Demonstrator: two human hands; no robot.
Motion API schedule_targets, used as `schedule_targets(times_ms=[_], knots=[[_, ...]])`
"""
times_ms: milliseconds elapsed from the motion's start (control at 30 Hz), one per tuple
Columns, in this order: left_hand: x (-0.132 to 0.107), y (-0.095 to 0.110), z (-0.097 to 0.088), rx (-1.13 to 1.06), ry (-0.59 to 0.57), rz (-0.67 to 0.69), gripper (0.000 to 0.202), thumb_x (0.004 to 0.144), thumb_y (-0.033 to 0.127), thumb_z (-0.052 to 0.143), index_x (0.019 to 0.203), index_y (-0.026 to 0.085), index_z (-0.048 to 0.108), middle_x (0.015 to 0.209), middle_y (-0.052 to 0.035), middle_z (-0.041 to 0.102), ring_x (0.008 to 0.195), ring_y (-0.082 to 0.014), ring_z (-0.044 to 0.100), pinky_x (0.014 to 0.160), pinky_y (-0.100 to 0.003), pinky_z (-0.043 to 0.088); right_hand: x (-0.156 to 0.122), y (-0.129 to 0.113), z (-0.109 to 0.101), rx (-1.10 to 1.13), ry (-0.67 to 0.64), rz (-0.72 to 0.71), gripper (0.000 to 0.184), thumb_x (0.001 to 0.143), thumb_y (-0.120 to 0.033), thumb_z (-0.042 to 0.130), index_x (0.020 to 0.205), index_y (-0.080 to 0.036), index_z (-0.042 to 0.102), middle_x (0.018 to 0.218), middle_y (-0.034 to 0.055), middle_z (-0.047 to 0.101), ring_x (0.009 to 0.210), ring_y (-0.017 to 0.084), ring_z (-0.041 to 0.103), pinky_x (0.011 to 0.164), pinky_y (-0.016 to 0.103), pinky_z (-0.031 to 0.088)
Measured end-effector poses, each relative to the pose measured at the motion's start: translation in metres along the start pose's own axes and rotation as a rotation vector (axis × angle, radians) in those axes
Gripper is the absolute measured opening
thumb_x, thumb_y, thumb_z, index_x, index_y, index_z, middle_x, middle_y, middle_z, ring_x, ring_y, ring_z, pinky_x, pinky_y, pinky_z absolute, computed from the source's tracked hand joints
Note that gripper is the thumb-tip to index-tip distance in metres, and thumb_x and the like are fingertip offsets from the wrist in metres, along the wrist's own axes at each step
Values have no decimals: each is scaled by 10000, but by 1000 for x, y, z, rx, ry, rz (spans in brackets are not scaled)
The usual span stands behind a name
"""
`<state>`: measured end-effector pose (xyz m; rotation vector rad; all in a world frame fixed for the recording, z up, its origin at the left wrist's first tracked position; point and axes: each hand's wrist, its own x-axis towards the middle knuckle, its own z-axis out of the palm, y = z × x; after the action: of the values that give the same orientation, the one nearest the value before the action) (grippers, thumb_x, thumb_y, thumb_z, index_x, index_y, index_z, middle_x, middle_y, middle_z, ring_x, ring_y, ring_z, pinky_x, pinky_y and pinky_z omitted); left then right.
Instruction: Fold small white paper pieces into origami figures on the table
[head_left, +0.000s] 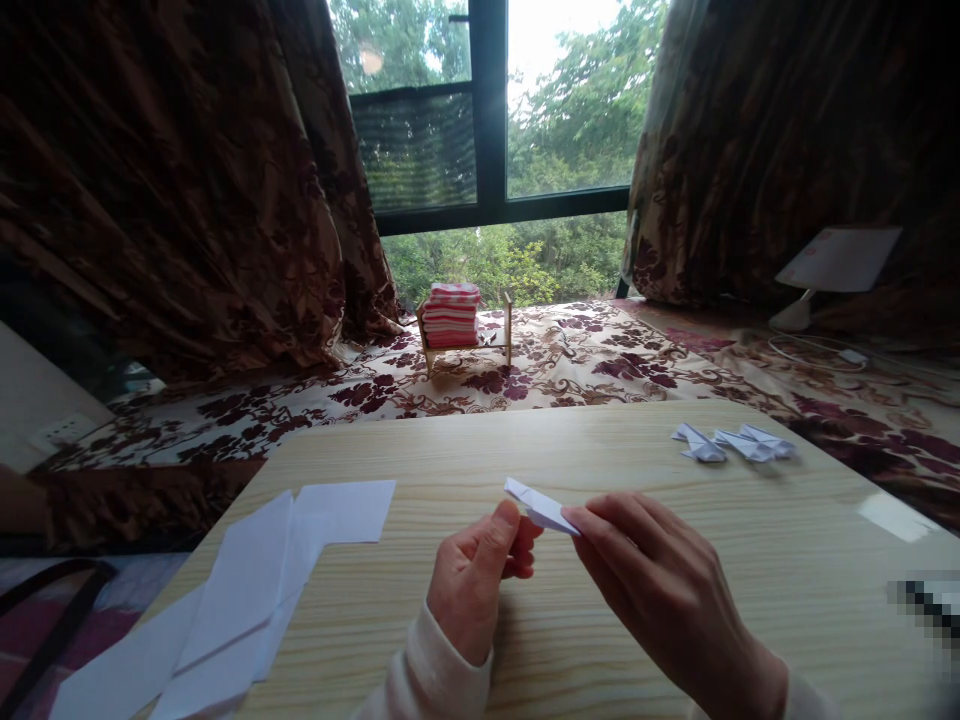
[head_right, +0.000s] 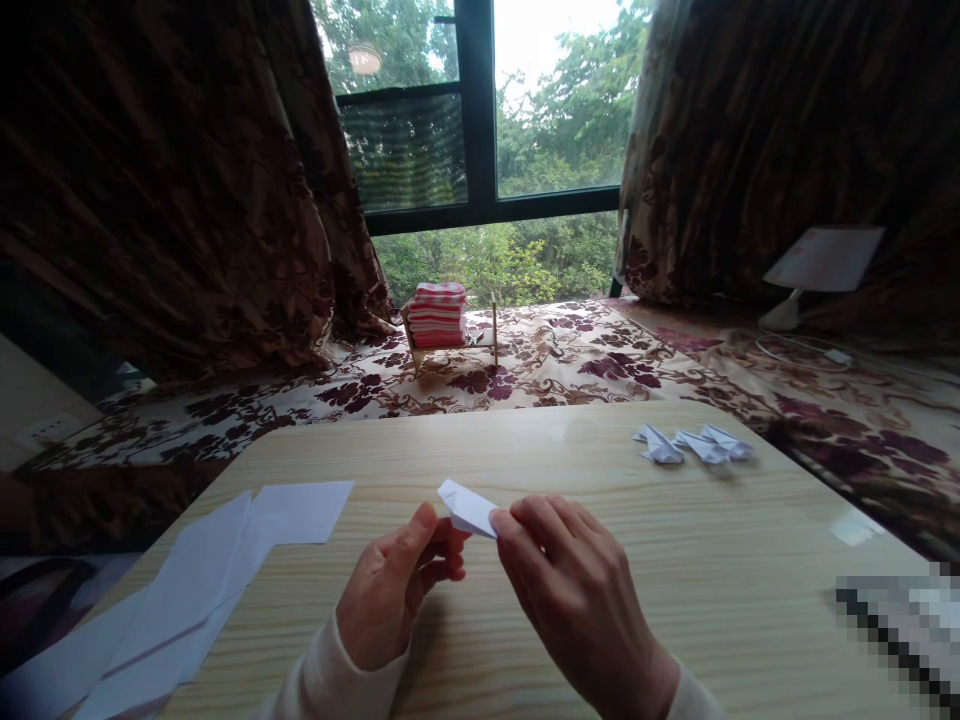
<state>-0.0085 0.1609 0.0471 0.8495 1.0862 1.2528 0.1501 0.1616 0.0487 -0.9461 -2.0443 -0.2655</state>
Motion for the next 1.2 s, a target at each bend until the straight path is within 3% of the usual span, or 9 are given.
schedule_targets(times_ms=[100,200,433,533,667,767,867,1067,1200], knots=[[1,-2,-2,36,-39,24,461,611,574,651,588,113,655,555,-13,555,538,-111,494,560,-254,406,0,-4,0,-9,-4,-73,190,834,-85,515,996,-162,578,749,61,594,703,175,526,640,309,409],[5,-5,-9,117,-67,26,358,644,474,675,611,118,653,536,-2,546,551,-112,490,593,-258,398,-1,-5,2,80,-22,-32,198,825,-76,520,985,-176,581,766,51,593,693,165,529,633,302,418],[7,-3,-13,276,-49,105,244,722,356,610,628,134,650,549,11,517,573,-110,468,599,-243,367,3,-3,7,514,7,569,186,855,-257,492,1008,-196,578,843,39,587,727,152,579,633,258,482],[2,0,-8,319,-86,160,223,721,328,606,622,139,670,556,15,506,581,-104,455,575,-224,348,4,-3,9,672,-82,672,165,842,-299,516,939,-188,588,813,37,607,709,159,594,612,259,492],[1,-2,-5,225,-84,124,181,667,289,660,759,140,708,577,12,550,569,-98,459,555,-211,361,2,-5,11,632,-2,532,64,833,-180,531,852,-206,587,776,15,584,687,134,569,602,239,474],[5,-7,-7,122,-50,93,295,616,293,711,872,146,697,638,0,598,560,-93,481,547,-207,390,0,-5,8,453,101,304,187,801,-65,546,908,-211,593,819,21,551,714,123,543,616,233,459],[7,-9,-10,68,-49,73,310,620,323,719,869,139,701,640,-20,632,543,-92,508,553,-208,420,-1,-4,4,374,119,160,294,782,7,533,981,-203,584,879,44,534,777,131,541,643,241,460],[4,-1,-8,-110,-26,-1,308,676,444,649,685,141,704,566,-25,611,533,-115,540,538,-219,446,-2,-2,1,298,135,96,295,775,29,522,965,-189,577,901,59,517,769,132,544,628,247,460],[1,1,-6,-25,-91,36,333,676,450,653,630,122,686,557,-31,610,546,-120,536,561,-228,446,-1,-1,1,279,118,65,289,775,17,522,974,-186,577,906,66,520,772,143,545,626,257,463]])
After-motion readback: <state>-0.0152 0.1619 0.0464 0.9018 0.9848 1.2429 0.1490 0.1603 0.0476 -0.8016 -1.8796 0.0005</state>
